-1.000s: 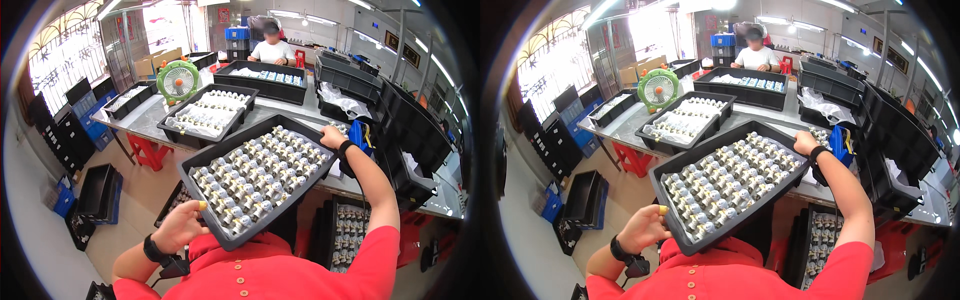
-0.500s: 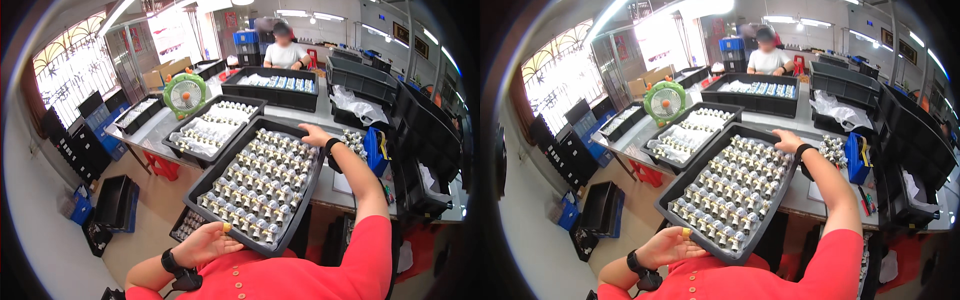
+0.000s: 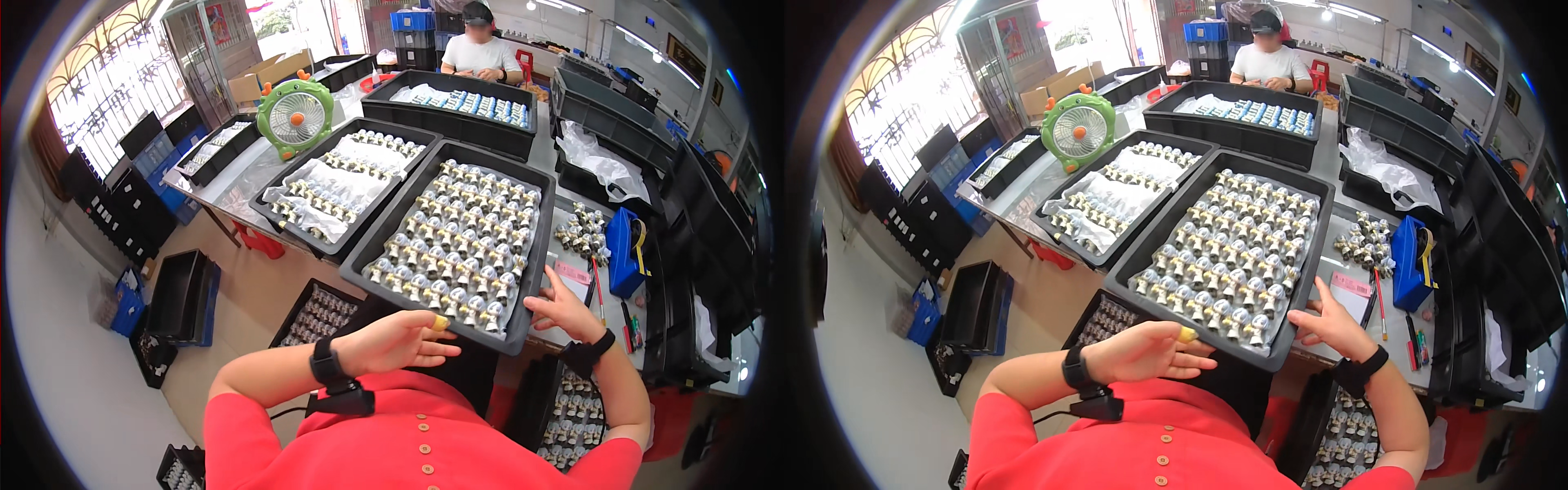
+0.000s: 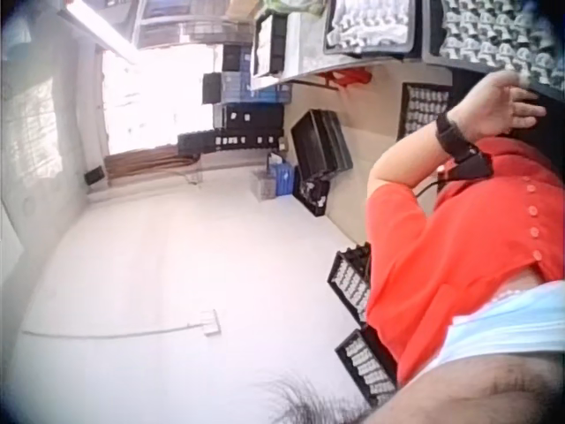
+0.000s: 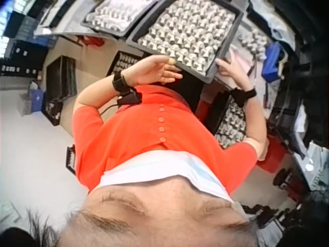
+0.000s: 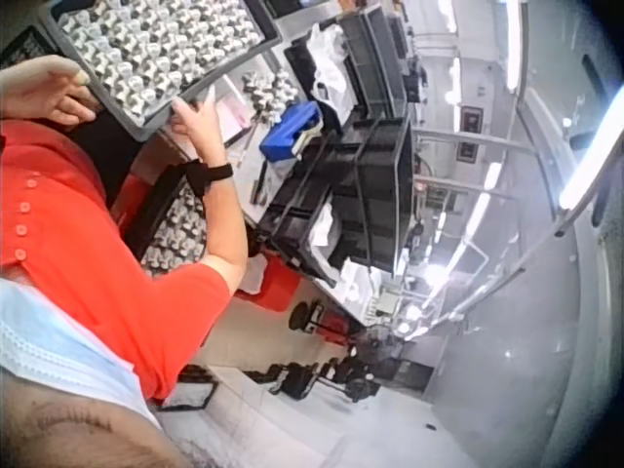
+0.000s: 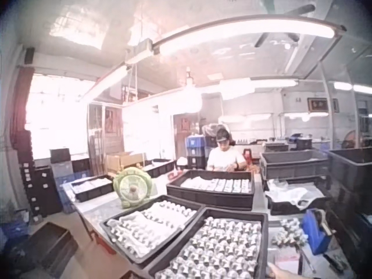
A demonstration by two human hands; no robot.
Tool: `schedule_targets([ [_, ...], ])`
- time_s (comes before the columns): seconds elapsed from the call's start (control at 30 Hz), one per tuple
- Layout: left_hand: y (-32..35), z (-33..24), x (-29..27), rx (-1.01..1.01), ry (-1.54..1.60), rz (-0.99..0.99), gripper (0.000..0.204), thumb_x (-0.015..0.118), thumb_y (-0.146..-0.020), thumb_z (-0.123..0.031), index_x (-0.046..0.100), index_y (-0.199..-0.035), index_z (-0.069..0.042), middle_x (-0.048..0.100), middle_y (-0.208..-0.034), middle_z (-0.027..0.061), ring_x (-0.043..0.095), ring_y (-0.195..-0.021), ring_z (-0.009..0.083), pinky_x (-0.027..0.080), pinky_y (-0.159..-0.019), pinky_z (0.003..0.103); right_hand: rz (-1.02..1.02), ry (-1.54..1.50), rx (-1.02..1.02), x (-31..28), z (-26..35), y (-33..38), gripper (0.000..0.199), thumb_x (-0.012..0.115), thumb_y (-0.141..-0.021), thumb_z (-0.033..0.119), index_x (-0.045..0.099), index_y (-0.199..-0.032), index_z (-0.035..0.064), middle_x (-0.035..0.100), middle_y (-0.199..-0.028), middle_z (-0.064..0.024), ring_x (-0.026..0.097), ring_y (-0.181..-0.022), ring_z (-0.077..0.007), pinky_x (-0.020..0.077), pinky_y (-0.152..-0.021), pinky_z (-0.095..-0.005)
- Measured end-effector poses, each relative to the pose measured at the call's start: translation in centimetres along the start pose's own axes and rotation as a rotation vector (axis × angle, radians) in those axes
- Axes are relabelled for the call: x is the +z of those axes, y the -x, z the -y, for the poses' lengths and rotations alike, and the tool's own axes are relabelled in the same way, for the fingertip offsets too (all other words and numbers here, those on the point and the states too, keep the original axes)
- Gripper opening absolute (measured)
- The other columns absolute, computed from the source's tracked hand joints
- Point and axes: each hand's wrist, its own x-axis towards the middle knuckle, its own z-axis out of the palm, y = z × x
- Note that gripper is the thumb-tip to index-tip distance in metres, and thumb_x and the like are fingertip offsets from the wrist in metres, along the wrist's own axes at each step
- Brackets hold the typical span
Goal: The person repeatedly picks up small cylindrical components from a tray, attaches a white plastic piece to each, and places the assembled unit into a black tray. The person also moves a full tray of assembled units to the floor and retrieves a new tray to continue the process.
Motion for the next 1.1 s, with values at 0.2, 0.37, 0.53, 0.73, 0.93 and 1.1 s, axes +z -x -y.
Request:
schedule_targets([
  [0.2, -0.4, -4.1, 1.2, -0.023, -0.724, 0.036, 0.055, 0.055, -0.092, -0.019, 0.034, -0.138, 0.003, 0.048, -0.134, 0.0119, 0.051, -0.118, 0.0211, 0.040, -0.099, 0.032, -0.224, -0.090, -0.179, -2.2, -0.1, -4.1, 0.090, 0.069, -0.077, 0.012, 0.012, -0.146, 0.0026, 0.055, -0.119, -0.0234, 0.062, -0.083, -0.0185, 0.0521, -0.063, -0.0279],
  [0.37, 5.0, -8.8, -2.8, 0.623, -1.405, -0.358, 0.043, 0.067, -0.082, -0.013, 0.055, -0.120, 0.000, 0.064, -0.106, 0.0118, 0.063, -0.094, 0.0153, 0.050, -0.083, 0.029, -0.379, 0.185, -0.256, -2.5, -1.1, -5.0, 0.087, 0.071, -0.071, 0.011, 0.024, -0.142, -0.0034, 0.052, -0.122, -0.0314, 0.061, -0.088, -0.0142, 0.0508, -0.067, -0.0253],
  [0.53, 10.4, -12.4, -9.2, 0.755, -1.930, -0.772, 0.043, 0.074, -0.071, -0.012, 0.059, -0.110, -0.001, 0.062, -0.104, 0.0147, 0.058, -0.100, 0.0310, 0.047, -0.085, 0.035, -0.351, 0.123, -0.242, -2.0, -0.6, -4.9, 0.086, 0.067, -0.070, 0.004, 0.023, -0.142, -0.0057, 0.055, -0.119, -0.0250, 0.056, -0.083, -0.0080, 0.0462, -0.073, -0.0206],
  [0.73, 9.5, -13.7, -14.7, 0.835, -2.038, -0.558, 0.037, 0.069, -0.068, -0.001, 0.062, -0.104, -0.004, 0.062, -0.100, 0.0104, 0.057, -0.099, 0.0306, 0.044, -0.088, 0.038, -0.319, -0.065, -0.241, -2.1, -0.1, -4.7, 0.082, 0.061, -0.074, -0.004, 0.019, -0.144, -0.0039, 0.056, -0.121, -0.0148, 0.055, -0.088, -0.0078, 0.0464, -0.078, -0.0218],
  [0.93, 8.3, -14.5, -16.8, 0.929, -2.103, -0.455, 0.037, 0.070, -0.065, -0.003, 0.065, -0.101, -0.006, 0.060, -0.084, 0.0050, 0.054, -0.079, 0.0256, 0.041, -0.074, 0.037, -0.411, 0.666, 0.055, -0.5, 4.1, -3.7, 0.074, 0.059, -0.072, 0.002, 0.032, -0.141, 0.0003, 0.057, -0.116, -0.0183, 0.060, -0.082, -0.0199, 0.0477, -0.076, -0.0275],
  [1.1, 6.1, -14.1, -14.6, 0.961, -2.105, -0.396, 0.032, 0.074, -0.064, -0.013, 0.066, -0.095, -0.009, 0.056, -0.078, 0.0024, 0.052, -0.073, 0.0218, 0.039, -0.066, 0.034, -0.373, 1.141, -0.584, 4.4, 5.6, -4.4, 0.047, 0.062, -0.074, 0.003, 0.053, -0.120, 0.0027, 0.048, -0.129, -0.0174, 0.050, -0.110, -0.0336, 0.0392, -0.093, -0.0422],
])
